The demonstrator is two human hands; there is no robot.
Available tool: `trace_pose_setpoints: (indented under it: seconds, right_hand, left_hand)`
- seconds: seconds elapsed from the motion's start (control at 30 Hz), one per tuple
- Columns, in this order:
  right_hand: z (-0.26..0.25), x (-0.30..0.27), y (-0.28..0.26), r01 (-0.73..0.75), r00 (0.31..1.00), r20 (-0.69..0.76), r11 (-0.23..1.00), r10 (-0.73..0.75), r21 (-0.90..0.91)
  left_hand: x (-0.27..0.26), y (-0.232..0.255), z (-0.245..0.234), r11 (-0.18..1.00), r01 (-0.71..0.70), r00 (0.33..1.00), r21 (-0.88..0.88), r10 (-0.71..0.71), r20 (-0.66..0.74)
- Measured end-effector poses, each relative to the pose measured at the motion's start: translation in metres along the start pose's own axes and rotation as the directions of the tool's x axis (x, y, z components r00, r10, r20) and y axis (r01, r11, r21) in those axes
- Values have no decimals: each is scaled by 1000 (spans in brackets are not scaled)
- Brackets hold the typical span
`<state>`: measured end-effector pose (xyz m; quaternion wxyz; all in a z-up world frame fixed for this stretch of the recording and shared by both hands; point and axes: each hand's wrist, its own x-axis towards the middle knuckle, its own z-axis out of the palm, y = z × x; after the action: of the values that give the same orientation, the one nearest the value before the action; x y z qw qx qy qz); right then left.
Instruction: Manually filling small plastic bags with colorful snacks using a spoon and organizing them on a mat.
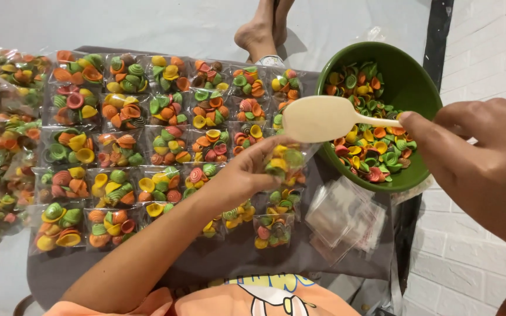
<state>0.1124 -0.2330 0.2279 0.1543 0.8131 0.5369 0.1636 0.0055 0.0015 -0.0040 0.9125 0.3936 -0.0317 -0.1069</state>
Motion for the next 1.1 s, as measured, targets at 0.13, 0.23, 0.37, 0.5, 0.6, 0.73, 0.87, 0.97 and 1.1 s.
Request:
trace_pose_setpoints:
  seconds: [0.13, 0.23, 0.37, 0.5, 0.6, 0.73, 0.87, 0.97, 1.1]
  right_hand:
    - [2, -5, 5, 5, 999, -37, 1000, -5, 20]
    - [28, -33, 26, -55, 994, -77, 966, 77, 254]
    - [26, -57, 34, -140, 978, -121, 963, 171, 230]
    - [49, -70, 44, -160, 973, -123, 956, 194, 246]
    - [60, -77, 46, -220, 957, -102, 909, 272, 355]
    - [66, -84, 46, -275, 943, -81, 894, 322, 354]
    - [69, -86, 45, -272, 944, -83, 896, 319, 352]
    - [80, -89, 49, -281, 939, -89, 890, 333, 359]
    - [78, -83, 42, -309, 929, -61, 856, 364, 414]
  left_hand:
    - [3, 5, 3, 983, -57, 994, -173, 73, 85]
    - [5, 2, -1, 933, -116, 987, -340, 146, 65]
    - [-5, 15, 9, 916, -260, 962, 306, 272, 3]
    - [-2, 9, 5, 958, -274, 961, 84, 276, -11]
    - [1, 13, 4, 945, -232, 972, 229, 234, 19]
    - [0, 12, 7, 844, -176, 976, 506, 217, -23]
    - [-6, 24, 17, 673, -106, 971, 732, 230, -71]
    - [-7, 26, 20, 592, -129, 960, 795, 275, -49]
    - [-12, 28, 23, 331, -160, 933, 930, 359, 32]
